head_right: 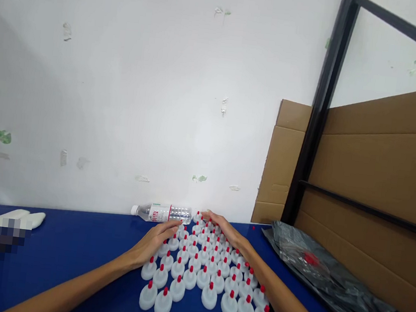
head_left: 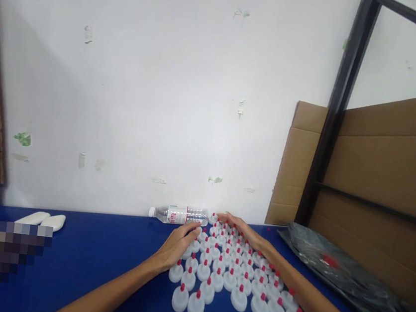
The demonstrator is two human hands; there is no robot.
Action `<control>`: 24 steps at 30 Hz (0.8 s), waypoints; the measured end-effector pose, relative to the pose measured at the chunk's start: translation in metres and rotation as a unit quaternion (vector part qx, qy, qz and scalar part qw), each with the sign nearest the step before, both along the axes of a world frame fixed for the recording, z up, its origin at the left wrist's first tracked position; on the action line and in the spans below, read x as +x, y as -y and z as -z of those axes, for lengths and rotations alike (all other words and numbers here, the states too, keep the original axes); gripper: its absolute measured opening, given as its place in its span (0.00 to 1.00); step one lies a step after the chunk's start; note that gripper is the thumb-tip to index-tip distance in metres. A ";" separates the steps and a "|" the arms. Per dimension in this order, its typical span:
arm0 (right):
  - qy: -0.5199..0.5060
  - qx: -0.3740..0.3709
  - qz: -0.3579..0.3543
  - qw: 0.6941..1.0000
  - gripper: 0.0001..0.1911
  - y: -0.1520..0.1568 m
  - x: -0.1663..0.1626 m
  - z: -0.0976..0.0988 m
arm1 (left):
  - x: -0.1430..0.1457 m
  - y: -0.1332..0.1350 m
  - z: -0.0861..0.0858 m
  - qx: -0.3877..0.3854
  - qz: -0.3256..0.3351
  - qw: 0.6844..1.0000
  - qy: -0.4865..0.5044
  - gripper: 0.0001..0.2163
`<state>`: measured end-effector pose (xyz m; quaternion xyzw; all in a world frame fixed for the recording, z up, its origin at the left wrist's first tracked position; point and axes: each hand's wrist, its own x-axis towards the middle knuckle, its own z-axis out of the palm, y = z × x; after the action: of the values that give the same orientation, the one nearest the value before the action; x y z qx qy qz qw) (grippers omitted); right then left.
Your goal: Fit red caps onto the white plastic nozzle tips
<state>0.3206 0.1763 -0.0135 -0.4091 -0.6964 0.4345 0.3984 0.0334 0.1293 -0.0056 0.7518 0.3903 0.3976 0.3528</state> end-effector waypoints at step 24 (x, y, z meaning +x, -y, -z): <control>0.111 0.019 -0.055 0.992 0.18 0.005 -0.029 -0.025 | -0.006 0.009 -0.001 0.002 -0.012 1.000 0.024 0.21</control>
<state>0.2920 0.1708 0.0115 -0.4084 -0.7661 0.3940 0.3019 0.0278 0.1204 -0.0049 0.7381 0.3901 0.4202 0.3556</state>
